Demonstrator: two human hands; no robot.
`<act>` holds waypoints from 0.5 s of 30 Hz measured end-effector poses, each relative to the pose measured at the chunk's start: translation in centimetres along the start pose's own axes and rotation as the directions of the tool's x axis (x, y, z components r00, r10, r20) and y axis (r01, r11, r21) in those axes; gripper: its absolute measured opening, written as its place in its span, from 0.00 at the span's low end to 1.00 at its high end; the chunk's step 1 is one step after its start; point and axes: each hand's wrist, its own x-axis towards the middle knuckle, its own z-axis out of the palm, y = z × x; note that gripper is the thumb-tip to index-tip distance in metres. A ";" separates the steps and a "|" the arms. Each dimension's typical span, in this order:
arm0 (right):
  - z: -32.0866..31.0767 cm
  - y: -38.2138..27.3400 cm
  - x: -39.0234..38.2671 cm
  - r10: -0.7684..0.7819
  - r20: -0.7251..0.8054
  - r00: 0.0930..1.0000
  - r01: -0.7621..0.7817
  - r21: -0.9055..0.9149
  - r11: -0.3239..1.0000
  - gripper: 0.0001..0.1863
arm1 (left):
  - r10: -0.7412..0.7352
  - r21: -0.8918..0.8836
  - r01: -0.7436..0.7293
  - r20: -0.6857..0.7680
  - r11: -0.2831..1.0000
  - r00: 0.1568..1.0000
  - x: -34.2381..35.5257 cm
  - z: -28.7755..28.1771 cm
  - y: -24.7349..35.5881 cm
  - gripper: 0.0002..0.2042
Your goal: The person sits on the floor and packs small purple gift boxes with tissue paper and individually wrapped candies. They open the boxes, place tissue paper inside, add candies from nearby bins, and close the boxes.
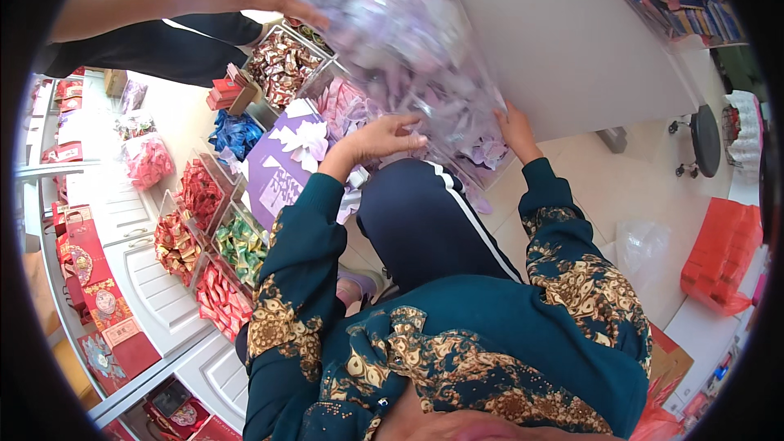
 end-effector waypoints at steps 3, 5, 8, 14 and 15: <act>2.5 5.3 -1.1 0.166 0.010 0.986 -0.165 -0.073 0.984 0.22 | 0.116 0.375 -0.090 -0.047 0.923 0.992 0.5 0.6 -1.7 0.34; 3.5 7.1 -0.8 0.149 -0.035 0.988 -0.148 0.020 0.989 0.21 | 0.016 0.495 0.071 -0.171 0.866 0.985 0.7 -0.7 -2.1 0.26; 3.7 7.1 -0.9 0.229 -0.011 0.973 -0.229 0.009 0.973 0.19 | 0.186 0.329 0.105 -0.737 0.938 0.650 0.9 -4.7 -2.0 0.14; 3.5 5.4 -1.7 0.136 0.002 0.991 -0.133 -0.195 0.972 0.15 | 0.161 0.222 0.308 -0.964 0.925 0.211 1.1 -11.7 -3.7 0.43; 3.6 5.4 -1.8 0.135 0.004 0.991 -0.130 -0.241 0.962 0.14 | 0.075 0.133 0.326 -0.980 0.936 0.184 1.4 -12.2 -4.2 0.47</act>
